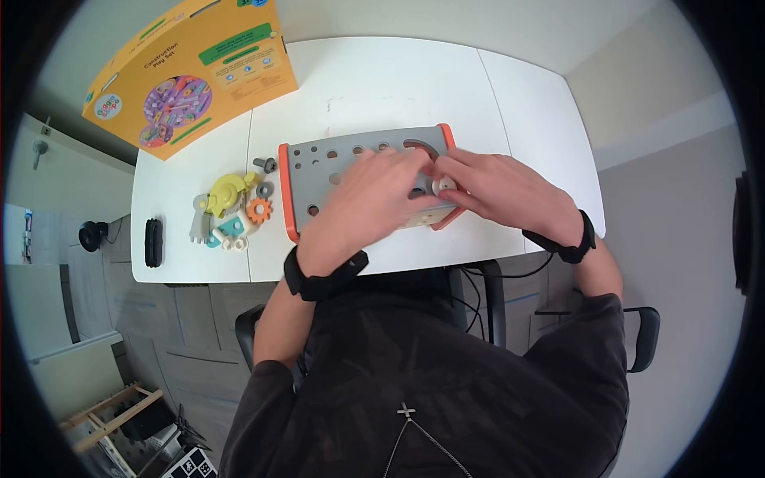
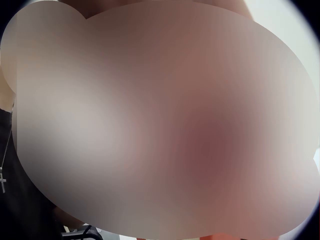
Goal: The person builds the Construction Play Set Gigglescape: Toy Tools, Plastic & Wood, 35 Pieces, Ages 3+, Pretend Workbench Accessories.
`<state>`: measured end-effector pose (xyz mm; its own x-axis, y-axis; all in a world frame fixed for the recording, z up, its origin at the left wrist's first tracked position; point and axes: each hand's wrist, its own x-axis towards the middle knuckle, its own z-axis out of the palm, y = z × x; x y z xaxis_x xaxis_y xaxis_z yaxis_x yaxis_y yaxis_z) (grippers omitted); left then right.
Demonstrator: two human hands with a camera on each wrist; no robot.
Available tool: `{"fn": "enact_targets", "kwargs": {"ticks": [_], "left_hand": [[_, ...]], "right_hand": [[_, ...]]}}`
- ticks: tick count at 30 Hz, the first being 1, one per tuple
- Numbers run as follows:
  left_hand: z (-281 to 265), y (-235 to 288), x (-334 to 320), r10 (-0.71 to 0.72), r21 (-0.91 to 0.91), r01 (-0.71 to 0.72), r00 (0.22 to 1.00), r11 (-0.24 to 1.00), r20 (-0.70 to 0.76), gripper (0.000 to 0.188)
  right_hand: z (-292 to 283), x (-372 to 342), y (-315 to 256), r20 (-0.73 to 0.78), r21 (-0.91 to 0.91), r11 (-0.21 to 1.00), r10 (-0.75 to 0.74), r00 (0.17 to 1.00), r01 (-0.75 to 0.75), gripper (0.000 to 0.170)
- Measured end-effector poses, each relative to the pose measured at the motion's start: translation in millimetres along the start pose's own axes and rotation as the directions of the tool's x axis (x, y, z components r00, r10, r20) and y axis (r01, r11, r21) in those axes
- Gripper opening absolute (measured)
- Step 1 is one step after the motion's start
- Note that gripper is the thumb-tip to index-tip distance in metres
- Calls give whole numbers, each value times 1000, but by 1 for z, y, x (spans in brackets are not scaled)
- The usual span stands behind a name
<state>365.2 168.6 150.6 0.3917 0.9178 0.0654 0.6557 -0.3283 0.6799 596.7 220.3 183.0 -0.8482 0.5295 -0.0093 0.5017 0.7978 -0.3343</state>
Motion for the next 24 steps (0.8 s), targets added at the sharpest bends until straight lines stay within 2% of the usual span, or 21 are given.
{"fn": "enact_targets", "kwargs": {"ticks": [2, 5, 8, 9, 10, 12, 13, 15, 16, 17, 19, 21, 22, 23, 24], "left_hand": [[14, 5, 3, 44, 100, -39, 998, 994, -51, 35], [14, 15, 7, -3, 69, 5, 1000, 998, -30, 35], [22, -6, 4, 121, -5, -124, 974, 992, -190, 36], [21, -12, 3, 102, 7, -102, 978, 995, -180, 35], [14, -13, 0, 82, 20, -80, 982, 997, -169, 34], [8, -18, -2, 61, 25, -57, 985, 998, -160, 37], [5, -13, -3, 44, 24, -42, 991, 999, -126, 40], [0, 6, -4, 6, 22, -5, 998, 1000, -65, 45], [9, 4, -1, 43, 34, -40, 996, 999, -72, 51], [12, 7, 1, 38, 40, -35, 997, 999, -65, 51], [15, 10, 5, 30, 52, -27, 998, 998, -48, 51], [18, 2, 5, 53, 50, -49, 995, 998, -87, 50], [19, -2, 5, 68, 50, -63, 992, 997, -105, 49], [18, -6, 4, 64, 36, -60, 992, 998, -108, 49], [16, -11, 2, 60, 22, -58, 992, 998, -108, 49]], "right_hand": [[0, 6, -8, 36, -36, 991, 128, 991, -126, 27], [-9, 16, -19, 246, -383, 884, 376, 894, -266, 25], [-20, 9, -24, 189, -241, 929, 330, 925, -282, 30], [-16, 6, -19, 76, -131, 977, 177, 981, -166, 31], [-7, 3, -11, -55, -36, 999, 30, 998, -32, 33], [1, 0, -5, -163, 56, 994, -82, 983, 92, 34], [1, 1, -3, -127, 70, 995, -60, 990, 69, 32], [-2, 5, -6, 47, -25, 995, 97, 994, -95, 28], [-8, 12, -14, 165, -150, 964, 241, 956, -218, 25], [-14, 20, -23, 260, -286, 905, 390, 883, -315, 23], [-31, 35, -39, 421, -377, 859, 492, 762, -347, 20], [-32, 30, -37, 366, -273, 914, 386, 847, -299, 18], [-24, 13, -26, 196, -133, 970, 226, 954, -202, 18], [-17, 3, -18, -7, -14, 997, 74, 997, -74, 18], [-11, 1, -13, -16, 49, 999, 2, 1000, -1, 17]]}}
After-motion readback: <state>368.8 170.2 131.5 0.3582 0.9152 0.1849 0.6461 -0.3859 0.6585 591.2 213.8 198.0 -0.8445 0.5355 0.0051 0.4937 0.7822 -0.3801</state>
